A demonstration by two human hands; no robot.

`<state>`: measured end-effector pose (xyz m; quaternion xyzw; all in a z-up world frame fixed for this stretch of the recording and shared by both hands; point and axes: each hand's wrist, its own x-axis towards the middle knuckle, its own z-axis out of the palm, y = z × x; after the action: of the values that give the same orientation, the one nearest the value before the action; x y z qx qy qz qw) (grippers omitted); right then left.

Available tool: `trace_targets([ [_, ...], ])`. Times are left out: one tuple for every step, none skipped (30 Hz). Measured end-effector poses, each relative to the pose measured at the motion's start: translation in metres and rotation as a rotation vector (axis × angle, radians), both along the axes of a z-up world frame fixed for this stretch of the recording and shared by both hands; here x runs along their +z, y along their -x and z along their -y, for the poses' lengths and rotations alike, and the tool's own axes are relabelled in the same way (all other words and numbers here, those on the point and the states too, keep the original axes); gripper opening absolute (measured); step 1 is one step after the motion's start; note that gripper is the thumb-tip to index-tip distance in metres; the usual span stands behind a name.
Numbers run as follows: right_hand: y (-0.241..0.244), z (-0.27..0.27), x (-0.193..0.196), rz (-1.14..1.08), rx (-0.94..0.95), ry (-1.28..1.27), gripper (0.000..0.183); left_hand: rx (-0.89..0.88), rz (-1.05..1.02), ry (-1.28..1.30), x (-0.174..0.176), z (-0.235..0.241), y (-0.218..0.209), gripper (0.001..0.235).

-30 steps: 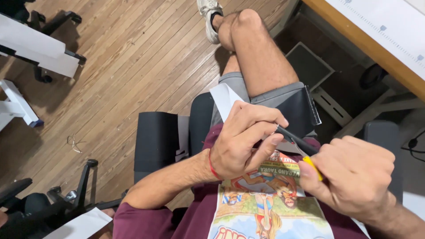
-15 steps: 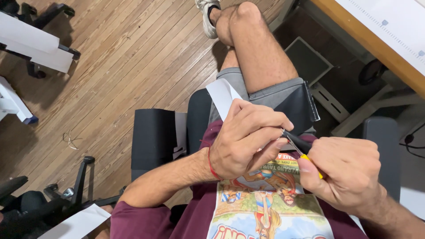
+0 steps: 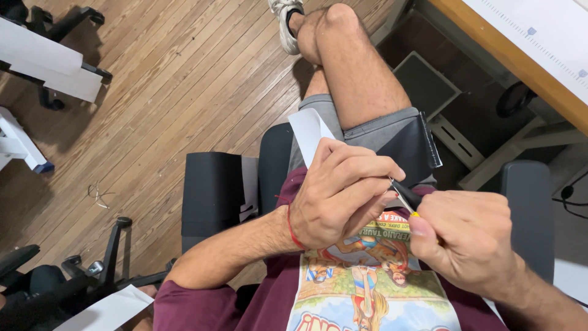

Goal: Refining the edge of a black leather piece using a small hand tool

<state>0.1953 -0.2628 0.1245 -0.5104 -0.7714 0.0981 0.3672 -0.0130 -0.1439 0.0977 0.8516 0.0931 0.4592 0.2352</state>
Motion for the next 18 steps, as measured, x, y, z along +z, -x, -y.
trace_targets([
  [0.002, 0.000, -0.003, -0.001, 0.001, 0.001, 0.049, 0.001, -0.001, 0.001, -0.001, 0.000, 0.000, 0.015],
  [0.003, -0.001, -0.005, 0.008, -0.012, -0.006, 0.050, 0.010, -0.007, -0.002, -0.002, 0.000, 0.000, 0.016],
  [0.005, -0.001, -0.008, 0.018, -0.026, -0.013, 0.050, 0.019, -0.013, -0.005, -0.003, 0.000, 0.000, 0.016],
  [0.007, -0.002, -0.011, 0.017, -0.026, -0.012, 0.050, 0.018, -0.013, -0.004, -0.003, 0.000, 0.000, 0.016],
  [0.008, -0.003, -0.013, 0.005, -0.019, -0.018, 0.050, 0.025, -0.007, -0.009, -0.004, -0.001, 0.000, 0.016],
  [0.010, -0.004, -0.016, -0.008, -0.012, -0.023, 0.050, 0.032, -0.001, -0.014, -0.004, -0.001, -0.001, 0.016],
  [0.011, -0.005, -0.020, -0.006, -0.012, -0.026, 0.050, 0.032, 0.001, -0.016, -0.004, -0.001, -0.002, 0.016],
  [0.012, -0.005, -0.024, -0.024, -0.009, -0.039, 0.051, 0.032, 0.006, -0.011, -0.004, -0.001, -0.002, 0.018],
  [0.013, -0.006, -0.029, -0.043, -0.004, -0.053, 0.051, 0.035, 0.011, -0.006, -0.004, 0.000, -0.003, 0.019],
  [0.014, -0.007, -0.032, -0.041, -0.001, -0.056, 0.051, 0.038, 0.013, -0.009, -0.003, 0.000, -0.003, 0.019],
  [0.014, -0.008, -0.036, -0.054, -0.013, -0.061, 0.051, 0.042, 0.014, -0.006, -0.002, -0.001, -0.003, 0.020],
  [0.014, -0.009, -0.039, -0.067, -0.026, -0.066, 0.052, 0.047, 0.016, -0.004, -0.002, -0.001, -0.003, 0.021],
  [0.013, -0.010, -0.040, -0.064, -0.027, -0.067, 0.052, 0.045, 0.018, -0.005, -0.004, 0.000, -0.005, 0.021],
  [0.013, -0.010, -0.040, -0.077, -0.024, -0.085, 0.052, 0.044, 0.023, -0.039, -0.006, 0.001, -0.006, 0.020],
  [0.011, -0.013, -0.041, -0.089, -0.020, -0.107, 0.052, 0.044, 0.028, -0.076, -0.008, 0.001, -0.008, 0.018],
  [0.012, -0.012, -0.040, -0.086, -0.020, -0.113, 0.052, 0.043, 0.031, -0.081, -0.009, 0.001, -0.008, 0.018],
  [0.012, -0.011, -0.039, -0.126, -0.033, -0.096, 0.053, 0.039, 0.032, -0.069, -0.010, 0.001, -0.009, 0.018],
  [0.013, -0.011, -0.038, -0.167, -0.047, -0.080, 0.055, 0.035, 0.033, -0.057, -0.010, 0.000, -0.010, 0.018],
])
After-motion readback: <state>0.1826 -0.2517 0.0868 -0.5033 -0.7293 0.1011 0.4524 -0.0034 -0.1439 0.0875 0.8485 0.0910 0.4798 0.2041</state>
